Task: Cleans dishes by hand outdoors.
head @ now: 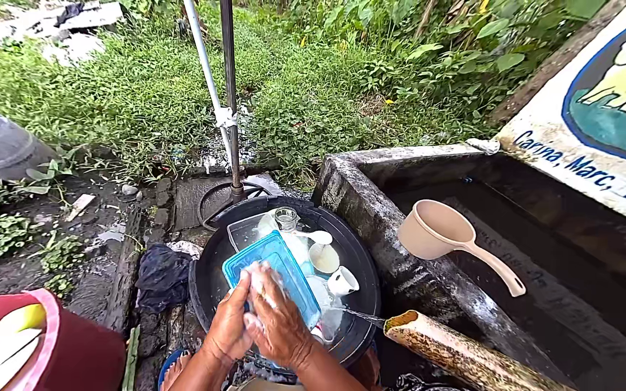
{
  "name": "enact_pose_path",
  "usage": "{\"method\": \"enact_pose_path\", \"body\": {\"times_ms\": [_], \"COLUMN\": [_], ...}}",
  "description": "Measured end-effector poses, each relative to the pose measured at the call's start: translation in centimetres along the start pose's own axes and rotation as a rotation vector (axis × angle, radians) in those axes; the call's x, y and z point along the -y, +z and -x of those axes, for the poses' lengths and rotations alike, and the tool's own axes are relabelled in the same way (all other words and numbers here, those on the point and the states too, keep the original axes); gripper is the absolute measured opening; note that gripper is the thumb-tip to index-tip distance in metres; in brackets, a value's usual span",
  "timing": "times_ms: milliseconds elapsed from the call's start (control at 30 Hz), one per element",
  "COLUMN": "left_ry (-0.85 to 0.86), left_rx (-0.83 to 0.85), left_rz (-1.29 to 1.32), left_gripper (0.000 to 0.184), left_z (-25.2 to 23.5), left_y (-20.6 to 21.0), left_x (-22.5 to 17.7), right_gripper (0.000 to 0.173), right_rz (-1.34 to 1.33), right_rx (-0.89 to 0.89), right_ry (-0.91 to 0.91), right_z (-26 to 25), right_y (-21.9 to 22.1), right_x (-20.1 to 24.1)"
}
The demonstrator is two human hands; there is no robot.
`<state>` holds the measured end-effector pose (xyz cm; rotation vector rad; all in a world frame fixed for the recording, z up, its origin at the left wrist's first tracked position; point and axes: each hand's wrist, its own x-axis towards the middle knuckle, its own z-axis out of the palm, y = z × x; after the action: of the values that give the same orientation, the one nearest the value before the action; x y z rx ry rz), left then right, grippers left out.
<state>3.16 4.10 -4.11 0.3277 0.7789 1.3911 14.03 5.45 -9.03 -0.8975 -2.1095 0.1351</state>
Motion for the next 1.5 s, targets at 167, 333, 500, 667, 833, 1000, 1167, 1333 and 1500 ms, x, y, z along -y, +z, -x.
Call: {"method": "enact_pose_path", "body": {"times_ms": [167,333,500,667,833,1000,1167,1333,1500], "left_ry": [0.031,0.228,0.3,-0.136,-0.15,-0.039,-0.102,-0.114,-0.107], "left_rx": [-0.306,-0.352,-0.138,0.209,0.234,-0.032,0.044,0.012,0.002], "left_rz": [0.006,-0.367,-0.746,-0.256,-0.044,0.063,0.015,0.052,0.006], "left_gripper": [0.041,0.065,0.047,0.038,0.042,0.06,0.055,0.056,0.058], "left_z": [-0.4,-1.8,-1.8,1.4,0.8,0.0,0.5,0.3,0.5], "left_y": [0.6,-1.3,-2.3,-0.2,-0.2,0.4,-0.1,0.6,0.7], "left_x": [-2.0,-1.9,-1.6,-0.6,1.5,0.1,0.0,0.3,0.4], "right_gripper": [0.038,0.024,0.021,0.024,0.042,0.037,0.044,0.038,0.025], "right_rz": [0.093,-0.257,-0.551,0.049,0.24,-0.004,0.156,0.202,0.111], "right_rx": [0.074,-0.09,-0.204,-0.406,-0.245,-0.092,-0.114,-0.053,-0.091], "right_ry": [-0.148,0.161,0.404,0.495,0.303,-0.075,0.185,0.11,-0.008], "right_z": [4.2,2.0,-0.3,-1.1,-0.6,1.7,0.6,-0.4,-0.1], "right_y": [-1.2,-5.2,-11.3,-10.6,-2.4,0.5,-2.1,-2.6,-2.1], "right_x": [0.0,-0.2,-4.3,-7.2,-2.2,1.4,-5.2,-1.3,0.6]}}
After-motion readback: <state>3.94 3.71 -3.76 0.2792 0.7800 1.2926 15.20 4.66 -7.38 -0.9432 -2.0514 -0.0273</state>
